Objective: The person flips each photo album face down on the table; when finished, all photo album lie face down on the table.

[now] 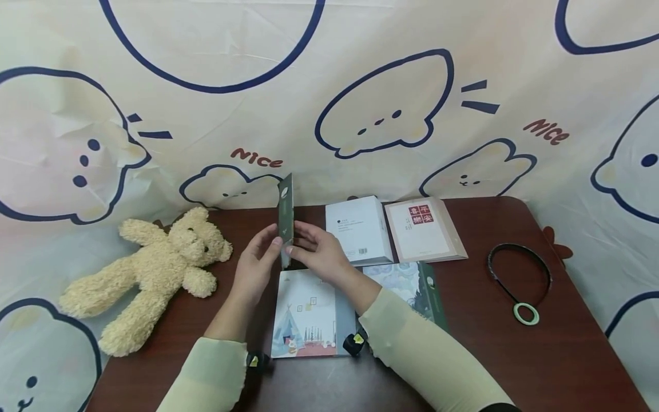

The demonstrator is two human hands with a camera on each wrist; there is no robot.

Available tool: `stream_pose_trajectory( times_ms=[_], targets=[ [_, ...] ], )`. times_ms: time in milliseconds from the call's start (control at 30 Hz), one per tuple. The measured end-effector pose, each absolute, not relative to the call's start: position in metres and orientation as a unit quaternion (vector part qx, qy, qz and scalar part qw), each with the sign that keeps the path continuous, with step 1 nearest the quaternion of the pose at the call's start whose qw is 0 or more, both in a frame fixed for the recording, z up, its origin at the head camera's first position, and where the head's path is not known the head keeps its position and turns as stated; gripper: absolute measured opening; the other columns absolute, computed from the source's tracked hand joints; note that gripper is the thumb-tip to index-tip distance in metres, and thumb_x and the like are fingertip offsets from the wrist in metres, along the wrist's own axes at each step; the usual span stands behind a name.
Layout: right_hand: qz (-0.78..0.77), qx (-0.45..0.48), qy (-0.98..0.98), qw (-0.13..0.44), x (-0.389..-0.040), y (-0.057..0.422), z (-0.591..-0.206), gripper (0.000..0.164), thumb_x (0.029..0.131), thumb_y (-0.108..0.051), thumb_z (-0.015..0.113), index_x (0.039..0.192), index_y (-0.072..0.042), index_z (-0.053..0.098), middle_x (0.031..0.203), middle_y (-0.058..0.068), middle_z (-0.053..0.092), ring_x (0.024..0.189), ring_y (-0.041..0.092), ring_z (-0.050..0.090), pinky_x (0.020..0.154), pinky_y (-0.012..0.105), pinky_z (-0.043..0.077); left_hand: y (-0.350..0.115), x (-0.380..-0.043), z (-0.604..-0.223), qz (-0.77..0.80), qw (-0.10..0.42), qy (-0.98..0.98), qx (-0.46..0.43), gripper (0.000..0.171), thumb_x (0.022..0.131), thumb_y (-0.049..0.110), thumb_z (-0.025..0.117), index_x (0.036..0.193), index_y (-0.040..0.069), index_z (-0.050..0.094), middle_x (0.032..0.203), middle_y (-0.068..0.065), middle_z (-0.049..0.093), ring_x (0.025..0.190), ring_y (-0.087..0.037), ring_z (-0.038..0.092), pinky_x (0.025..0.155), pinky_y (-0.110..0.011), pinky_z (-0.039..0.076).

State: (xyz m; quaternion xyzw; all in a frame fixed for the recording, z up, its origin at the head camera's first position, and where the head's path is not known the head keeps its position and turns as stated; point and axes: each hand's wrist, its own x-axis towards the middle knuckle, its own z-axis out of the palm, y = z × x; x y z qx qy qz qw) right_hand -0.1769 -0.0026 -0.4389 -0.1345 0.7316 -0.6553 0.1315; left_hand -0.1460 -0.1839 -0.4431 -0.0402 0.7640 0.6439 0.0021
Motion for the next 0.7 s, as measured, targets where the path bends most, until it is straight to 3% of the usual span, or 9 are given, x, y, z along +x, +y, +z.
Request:
stream_pose_trajectory(
  times_ms=[333, 700],
  targets=[
    [-0.655, -0.135, 0.734, 0.115, -0.179, 0.007, -0.442, 0.06, 0.099, -0.027, 0.073, 0.154, -0.019, 0.05, 0.15, 0.002, 0.058, 0.13, 0.018, 0.062, 0.103, 0.034, 0.052, -0.18, -0.148, -0.455, 0.609, 0.016, 0.792, -0.041, 0.066, 0.101, 0.052, 0.064, 0.155, 0.019, 0.047, 0.154, -0.008, 0.048, 0.145, -0.028, 0.04, 0.116, -0.058, 0.037],
    [-0.742, -0.099, 0.653, 0.118, -0.178, 0.011, -0.448, 0.056, 0.103, -0.018, 0.066, 0.154, -0.009, 0.045, 0.149, 0.014, 0.055, 0.127, 0.024, 0.063, 0.093, 0.035, 0.058, -0.178, -0.148, -0.476, 0.575, 0.049, 0.815, -0.046, 0.066, 0.099, 0.039, 0.072, 0.156, 0.018, 0.045, 0.155, -0.01, 0.044, 0.143, -0.032, 0.043, 0.116, -0.054, 0.038]
  ],
)
